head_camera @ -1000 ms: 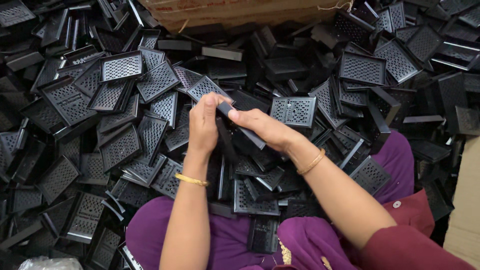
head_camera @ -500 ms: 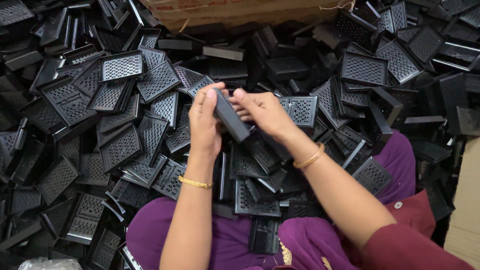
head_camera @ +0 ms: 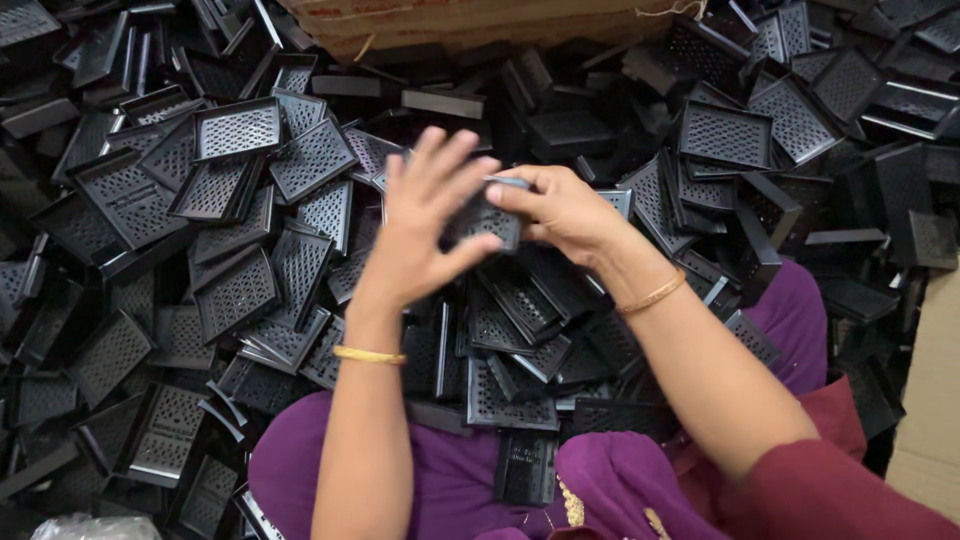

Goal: The person sits on the floor among a large pile of black perforated plastic trays, picks up individual trays, turns them over in both hands, and stacks or places them into a cardboard box in front of them. They repeat this pick, flip, and place cycle one tray at a time throughout the clip.

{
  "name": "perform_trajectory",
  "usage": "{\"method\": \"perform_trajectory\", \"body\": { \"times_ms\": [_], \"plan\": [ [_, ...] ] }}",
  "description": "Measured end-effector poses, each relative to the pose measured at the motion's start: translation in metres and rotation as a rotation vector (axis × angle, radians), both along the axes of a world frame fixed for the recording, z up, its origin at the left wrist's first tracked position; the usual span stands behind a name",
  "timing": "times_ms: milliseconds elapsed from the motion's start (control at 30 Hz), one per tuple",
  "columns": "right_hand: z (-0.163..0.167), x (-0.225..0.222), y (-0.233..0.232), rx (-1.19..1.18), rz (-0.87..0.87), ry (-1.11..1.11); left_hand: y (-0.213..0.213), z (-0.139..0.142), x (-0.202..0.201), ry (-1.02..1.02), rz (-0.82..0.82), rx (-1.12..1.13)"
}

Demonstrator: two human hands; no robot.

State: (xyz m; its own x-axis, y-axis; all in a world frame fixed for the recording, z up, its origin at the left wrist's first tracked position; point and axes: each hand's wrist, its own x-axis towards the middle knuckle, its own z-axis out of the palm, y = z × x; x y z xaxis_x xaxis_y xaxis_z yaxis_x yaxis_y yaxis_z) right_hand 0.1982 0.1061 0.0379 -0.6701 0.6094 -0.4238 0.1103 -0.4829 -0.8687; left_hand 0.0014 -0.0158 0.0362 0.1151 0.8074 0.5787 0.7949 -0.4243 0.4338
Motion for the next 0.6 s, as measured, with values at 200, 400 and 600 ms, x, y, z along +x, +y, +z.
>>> {"method": "perform_trajectory", "body": {
  "times_ms": [200, 400, 600],
  "plan": [
    [0.0, 0.004, -0.007, -0.263, -0.016, 0.503, 0.008, -0.004, 0.02, -0.263, 0.027, -0.254],
    [0.007, -0.01, -0.026, 0.865, 0.049, 0.004, 0.019, -0.027, 0.038, -1.107, -0.124, 0.01],
    [0.023, -0.021, -0.042, 0.925, 0.1, -0.172, 0.019, -0.049, 0.044, -1.61, -0.127, 0.009]
  ]
}}
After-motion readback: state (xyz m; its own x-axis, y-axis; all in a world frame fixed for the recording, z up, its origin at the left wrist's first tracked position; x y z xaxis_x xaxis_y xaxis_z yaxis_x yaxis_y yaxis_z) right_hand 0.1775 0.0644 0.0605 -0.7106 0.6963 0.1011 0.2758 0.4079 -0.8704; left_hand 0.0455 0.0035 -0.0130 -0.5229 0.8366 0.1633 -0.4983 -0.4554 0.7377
